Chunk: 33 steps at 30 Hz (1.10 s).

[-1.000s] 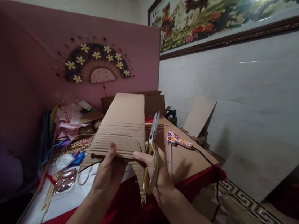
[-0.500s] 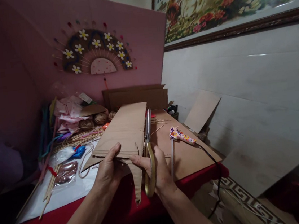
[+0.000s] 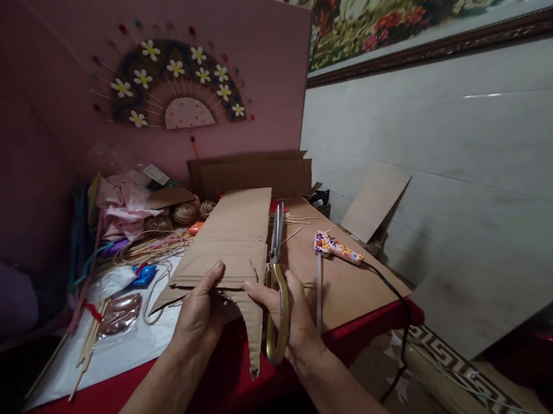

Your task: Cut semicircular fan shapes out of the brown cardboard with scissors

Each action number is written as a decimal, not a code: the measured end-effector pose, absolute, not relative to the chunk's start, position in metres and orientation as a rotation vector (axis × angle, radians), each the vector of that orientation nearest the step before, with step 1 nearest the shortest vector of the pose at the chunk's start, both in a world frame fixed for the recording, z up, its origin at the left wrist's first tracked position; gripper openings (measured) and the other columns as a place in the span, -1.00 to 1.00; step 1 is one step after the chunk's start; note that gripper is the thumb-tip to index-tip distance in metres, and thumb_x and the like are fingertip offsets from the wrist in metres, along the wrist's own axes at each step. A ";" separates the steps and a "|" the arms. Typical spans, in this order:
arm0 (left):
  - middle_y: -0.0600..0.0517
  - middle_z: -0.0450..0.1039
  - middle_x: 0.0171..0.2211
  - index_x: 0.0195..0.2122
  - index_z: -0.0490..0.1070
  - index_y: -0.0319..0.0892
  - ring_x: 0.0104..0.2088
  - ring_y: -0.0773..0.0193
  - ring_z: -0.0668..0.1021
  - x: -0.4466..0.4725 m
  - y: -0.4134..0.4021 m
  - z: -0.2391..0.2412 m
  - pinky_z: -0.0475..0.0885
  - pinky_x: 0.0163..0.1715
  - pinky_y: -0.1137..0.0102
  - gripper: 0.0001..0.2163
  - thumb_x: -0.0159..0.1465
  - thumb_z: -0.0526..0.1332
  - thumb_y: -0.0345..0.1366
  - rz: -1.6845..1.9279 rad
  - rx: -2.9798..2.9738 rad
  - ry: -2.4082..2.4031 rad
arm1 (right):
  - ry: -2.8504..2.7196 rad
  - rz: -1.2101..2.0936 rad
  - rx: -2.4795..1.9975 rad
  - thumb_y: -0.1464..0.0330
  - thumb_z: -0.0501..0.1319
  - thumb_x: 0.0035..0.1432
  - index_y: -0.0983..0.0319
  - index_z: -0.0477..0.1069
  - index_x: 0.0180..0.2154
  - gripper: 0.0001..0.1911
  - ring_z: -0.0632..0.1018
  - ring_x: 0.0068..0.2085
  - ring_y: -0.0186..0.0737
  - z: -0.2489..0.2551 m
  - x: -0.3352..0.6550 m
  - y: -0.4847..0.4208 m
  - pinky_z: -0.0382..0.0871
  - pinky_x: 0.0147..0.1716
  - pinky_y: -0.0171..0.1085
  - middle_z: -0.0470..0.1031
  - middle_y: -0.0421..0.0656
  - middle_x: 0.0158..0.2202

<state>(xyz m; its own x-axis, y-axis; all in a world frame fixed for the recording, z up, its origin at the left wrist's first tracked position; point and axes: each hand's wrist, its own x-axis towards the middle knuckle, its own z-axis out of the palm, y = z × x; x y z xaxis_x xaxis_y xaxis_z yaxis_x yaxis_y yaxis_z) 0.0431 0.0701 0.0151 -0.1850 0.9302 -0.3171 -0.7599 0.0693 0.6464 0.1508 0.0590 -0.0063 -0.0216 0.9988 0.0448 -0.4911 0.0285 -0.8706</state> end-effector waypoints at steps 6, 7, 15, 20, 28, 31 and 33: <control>-0.07 0.58 -0.28 -0.23 0.48 -0.28 -0.33 0.18 0.61 0.045 0.068 0.012 0.52 -0.29 0.29 -0.79 0.08 0.29 -0.49 1.547 0.278 0.872 | -0.785 1.434 -0.761 0.33 0.42 -0.10 0.28 0.44 -0.18 -0.60 0.61 -0.23 0.03 -0.011 0.149 0.064 0.50 -0.17 -0.04 0.60 -0.07 -0.26; -0.07 0.58 -0.28 -0.21 0.47 -0.28 -0.33 0.18 0.61 0.045 0.068 0.012 0.52 -0.29 0.30 -0.78 0.08 0.29 -0.48 1.549 0.292 0.865 | -0.778 1.435 -0.765 0.34 0.43 -0.12 0.29 0.44 -0.18 -0.59 0.60 -0.23 0.03 -0.011 0.149 0.065 0.49 -0.16 -0.04 0.60 -0.07 -0.26; -0.02 0.56 -0.28 -0.21 0.47 -0.21 -0.37 0.24 0.58 0.042 0.063 0.007 0.51 -0.39 0.36 -0.82 0.14 0.27 -0.33 1.529 0.370 0.728 | -0.826 1.359 -0.834 0.33 0.41 -0.12 0.28 0.47 -0.19 -0.61 0.60 -0.23 0.01 -0.009 0.156 0.065 0.50 -0.19 -0.07 0.59 -0.07 -0.23; 0.03 0.56 -0.32 -0.18 0.47 -0.18 -0.37 0.25 0.59 0.043 0.063 0.007 0.50 -0.40 0.39 -0.79 0.14 0.28 -0.34 1.558 0.399 0.718 | -0.836 1.367 -0.791 0.35 0.39 -0.10 0.27 0.46 -0.18 -0.63 0.60 -0.24 0.01 -0.003 0.157 0.061 0.50 -0.17 -0.06 0.59 -0.08 -0.24; 0.09 0.55 -0.43 -0.18 0.47 -0.17 -0.46 0.29 0.58 0.046 0.062 0.009 0.53 -0.37 0.36 -0.78 0.11 0.30 -0.39 1.573 0.351 0.718 | -0.860 1.313 -0.845 0.33 0.40 -0.11 0.24 0.42 -0.22 -0.64 0.58 -0.25 -0.04 -0.012 0.159 0.063 0.47 -0.19 -0.13 0.57 -0.13 -0.27; 0.10 0.55 -0.46 -0.24 0.47 -0.19 -0.52 0.33 0.55 0.045 0.060 0.012 0.53 -0.40 0.37 -0.80 0.08 0.34 -0.41 1.552 0.339 0.753 | -0.915 1.245 -0.860 0.32 0.39 -0.09 0.23 0.39 -0.22 -0.64 0.58 -0.27 -0.07 -0.009 0.156 0.058 0.47 -0.23 -0.15 0.56 -0.14 -0.28; 0.05 0.58 -0.40 -0.24 0.48 -0.21 -0.48 0.30 0.57 0.045 0.058 0.014 0.53 -0.40 0.38 -0.78 0.06 0.33 -0.45 1.553 0.339 0.766 | -0.951 1.200 -0.849 0.33 0.38 -0.08 0.23 0.37 -0.19 -0.63 0.57 -0.26 -0.08 -0.005 0.154 0.054 0.46 -0.23 -0.16 0.55 -0.14 -0.27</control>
